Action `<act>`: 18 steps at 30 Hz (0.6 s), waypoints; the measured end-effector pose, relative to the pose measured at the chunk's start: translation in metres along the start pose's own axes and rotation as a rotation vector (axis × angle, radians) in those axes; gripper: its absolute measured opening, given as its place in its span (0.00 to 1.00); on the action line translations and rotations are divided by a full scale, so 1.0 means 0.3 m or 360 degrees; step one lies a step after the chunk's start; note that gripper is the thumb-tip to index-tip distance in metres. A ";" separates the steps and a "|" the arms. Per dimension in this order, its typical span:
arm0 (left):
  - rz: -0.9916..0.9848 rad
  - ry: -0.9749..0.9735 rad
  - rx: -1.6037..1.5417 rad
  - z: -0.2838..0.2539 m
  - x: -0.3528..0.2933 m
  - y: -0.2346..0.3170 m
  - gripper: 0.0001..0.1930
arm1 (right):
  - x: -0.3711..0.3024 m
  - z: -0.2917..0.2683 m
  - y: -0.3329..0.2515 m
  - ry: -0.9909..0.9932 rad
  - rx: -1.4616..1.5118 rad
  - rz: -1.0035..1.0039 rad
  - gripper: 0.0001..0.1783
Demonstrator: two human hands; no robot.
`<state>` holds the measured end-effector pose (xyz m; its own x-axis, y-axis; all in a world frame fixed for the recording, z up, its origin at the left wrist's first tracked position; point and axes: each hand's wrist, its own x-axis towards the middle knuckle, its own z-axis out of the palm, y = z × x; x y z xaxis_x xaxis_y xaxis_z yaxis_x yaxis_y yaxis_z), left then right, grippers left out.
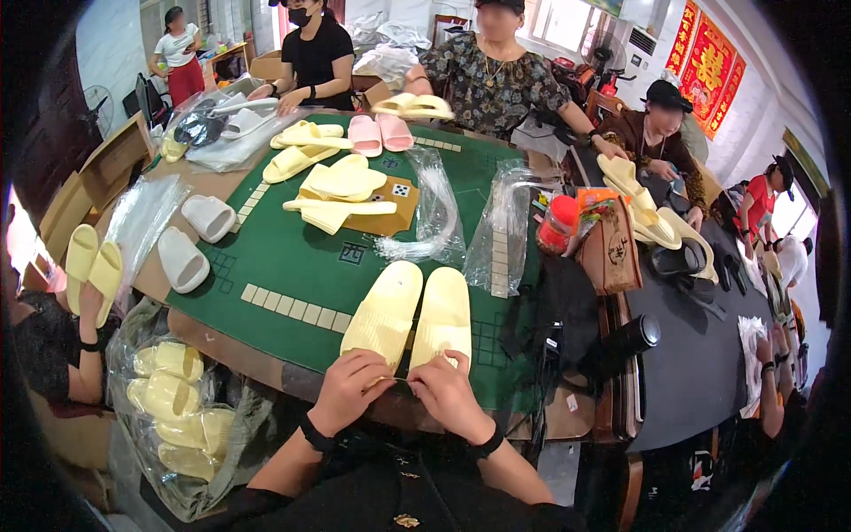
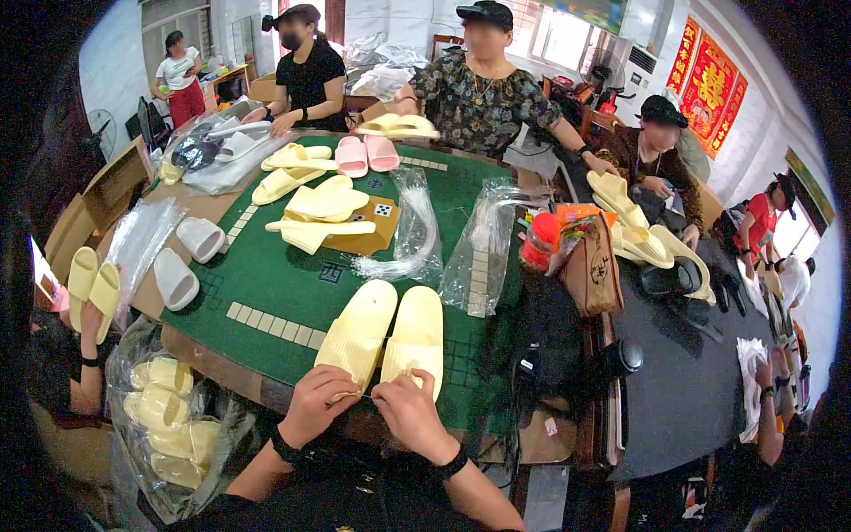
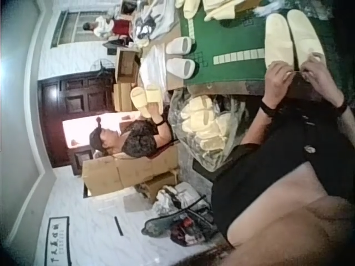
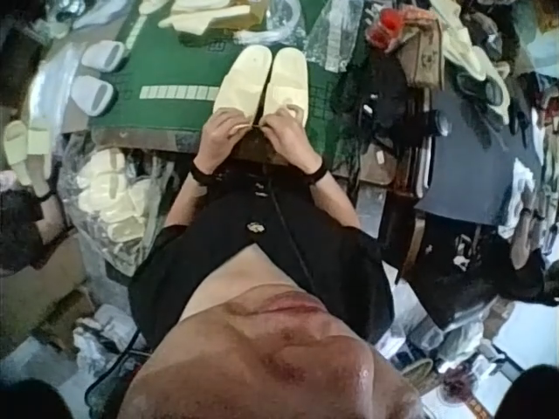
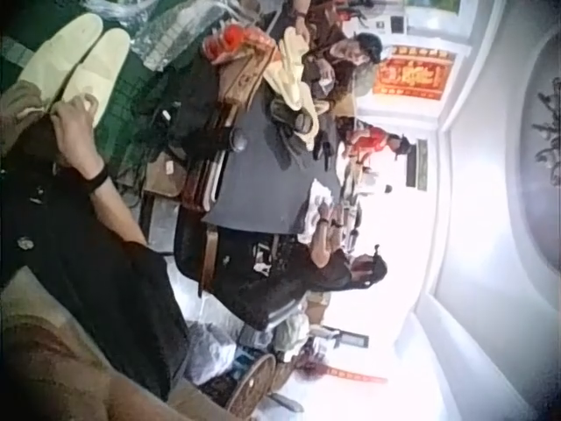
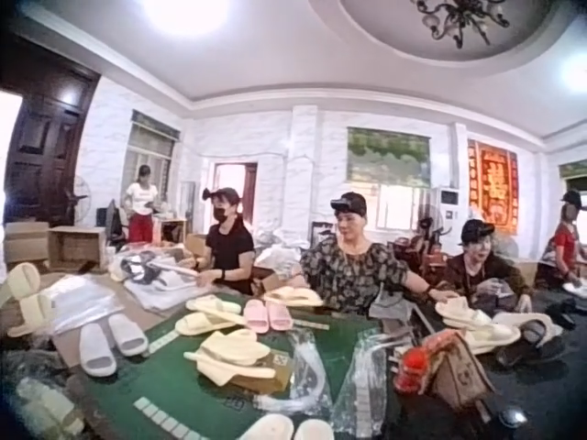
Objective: Assembling and packaging various types of slippers at a shared workstation.
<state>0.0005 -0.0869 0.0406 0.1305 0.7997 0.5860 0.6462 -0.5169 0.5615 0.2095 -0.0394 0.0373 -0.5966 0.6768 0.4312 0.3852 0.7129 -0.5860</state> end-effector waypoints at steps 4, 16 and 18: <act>0.0013 -0.0016 -0.0008 0.006 0.003 -0.006 0.09 | 0.011 -0.012 -0.005 0.0010 0.0018 0.0002 0.04; 0.0036 0.0036 0.0045 0.005 -0.013 -0.014 0.09 | 0.003 -0.006 -0.004 -0.0066 0.0027 0.0039 0.05; 0.0119 0.0032 0.0014 0.010 -0.009 0.000 0.08 | -0.005 -0.008 -0.013 -0.0030 0.0051 0.0093 0.04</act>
<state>0.0024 -0.0881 0.0373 0.1640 0.7526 0.6378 0.6416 -0.5725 0.5105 0.2105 -0.0427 0.0407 -0.5869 0.7135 0.3827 0.3973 0.6657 -0.6317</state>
